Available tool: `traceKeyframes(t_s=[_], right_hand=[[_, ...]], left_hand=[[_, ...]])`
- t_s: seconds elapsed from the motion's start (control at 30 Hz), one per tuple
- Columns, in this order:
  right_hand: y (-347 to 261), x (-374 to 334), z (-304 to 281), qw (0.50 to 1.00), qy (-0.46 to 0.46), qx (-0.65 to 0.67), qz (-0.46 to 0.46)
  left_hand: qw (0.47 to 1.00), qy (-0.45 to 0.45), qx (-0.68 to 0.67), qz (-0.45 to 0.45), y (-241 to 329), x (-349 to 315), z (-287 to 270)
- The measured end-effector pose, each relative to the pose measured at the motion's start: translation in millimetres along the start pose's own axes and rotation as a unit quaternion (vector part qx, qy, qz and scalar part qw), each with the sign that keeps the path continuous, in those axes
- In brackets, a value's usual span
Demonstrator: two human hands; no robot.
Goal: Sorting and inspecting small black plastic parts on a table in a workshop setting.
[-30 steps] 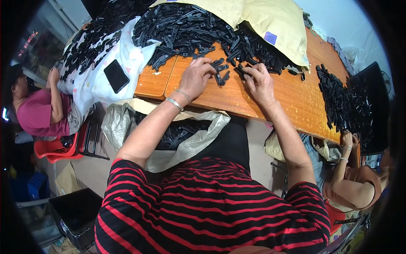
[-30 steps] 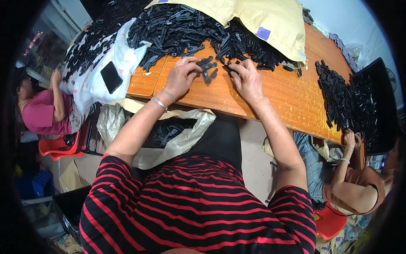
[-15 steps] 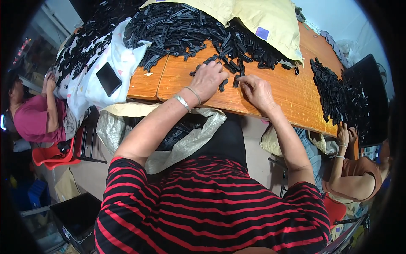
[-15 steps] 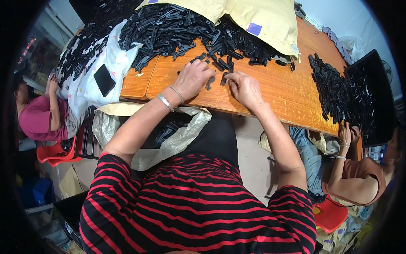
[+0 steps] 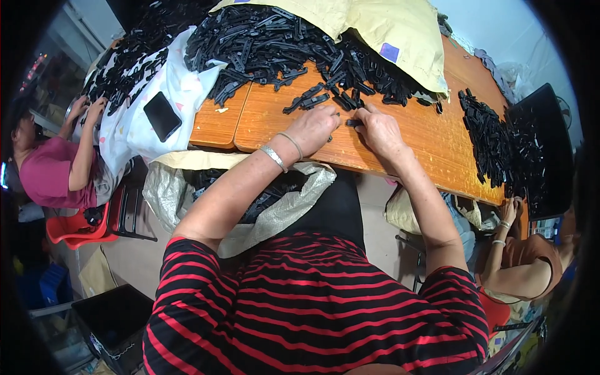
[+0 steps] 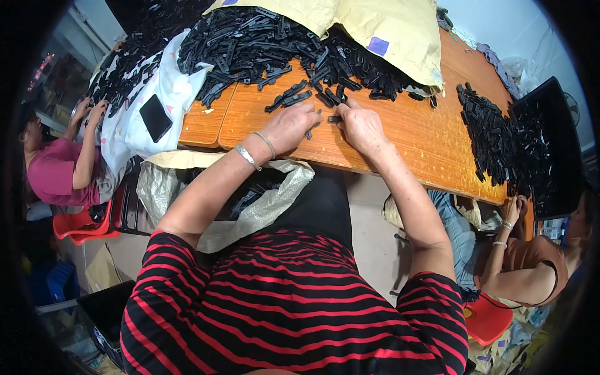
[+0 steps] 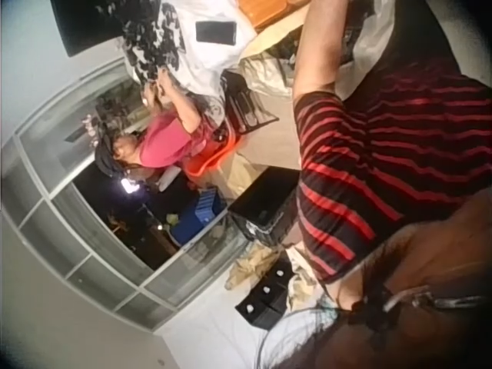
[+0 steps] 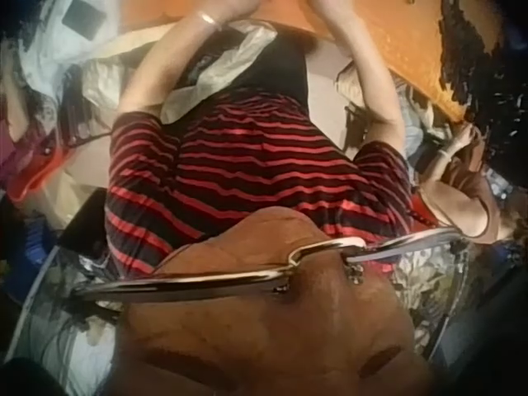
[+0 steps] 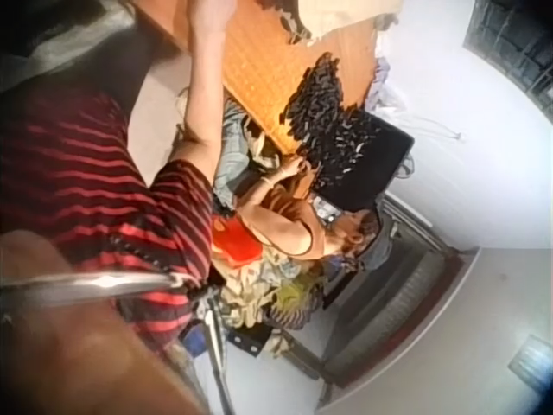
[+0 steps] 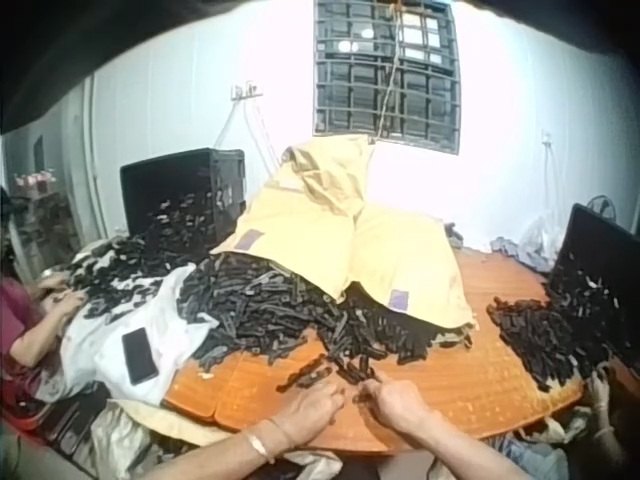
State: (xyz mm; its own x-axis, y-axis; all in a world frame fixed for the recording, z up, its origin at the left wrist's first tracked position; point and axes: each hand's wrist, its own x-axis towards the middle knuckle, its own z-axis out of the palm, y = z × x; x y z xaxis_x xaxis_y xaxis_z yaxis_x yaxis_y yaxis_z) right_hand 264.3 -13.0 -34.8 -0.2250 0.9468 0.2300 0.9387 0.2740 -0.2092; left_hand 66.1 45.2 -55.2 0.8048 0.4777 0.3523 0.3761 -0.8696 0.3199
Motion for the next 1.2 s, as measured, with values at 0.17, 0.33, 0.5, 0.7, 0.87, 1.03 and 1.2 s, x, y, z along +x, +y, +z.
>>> traceKeyframes(t_s=[0.17, 0.33, 0.5, 0.7, 0.87, 1.03, 1.2], right_hand=[[-6.2, -9.6, 3.5, 0.996, 0.025, 0.035, 0.074], [-24.3, -9.3, 7.6, 0.966, 0.088, 0.193, 0.149], [-22.5, -13.6, 26.9, 0.894, 0.096, 0.391, 0.197], [-38.3, -12.1, 15.8, 0.848, 0.128, 0.473, 0.202], [-44.3, -8.1, 10.8, 0.832, 0.143, 0.505, 0.181], [-59.5, -3.0, 1.8, 0.888, 0.154, 0.406, 0.152], [-60.3, -0.5, 6.5, 0.914, 0.170, 0.347, 0.122]], left_hand=[[0.990, -0.004, -0.079, -0.116, 5.8, 3.0, 1.3], [0.969, 0.124, -0.058, -0.205, 11.3, 1.4, 24.0], [0.970, 0.015, -0.019, -0.244, 29.0, 9.9, 6.7], [0.868, 0.093, -0.385, -0.300, 0.4, 1.4, 8.9], [0.723, 0.142, -0.606, -0.301, 15.2, 2.4, -5.7], [0.731, 0.190, -0.614, -0.228, 12.2, -1.9, -8.9], [0.850, 0.214, -0.425, -0.227, 20.7, -1.8, -11.5]])
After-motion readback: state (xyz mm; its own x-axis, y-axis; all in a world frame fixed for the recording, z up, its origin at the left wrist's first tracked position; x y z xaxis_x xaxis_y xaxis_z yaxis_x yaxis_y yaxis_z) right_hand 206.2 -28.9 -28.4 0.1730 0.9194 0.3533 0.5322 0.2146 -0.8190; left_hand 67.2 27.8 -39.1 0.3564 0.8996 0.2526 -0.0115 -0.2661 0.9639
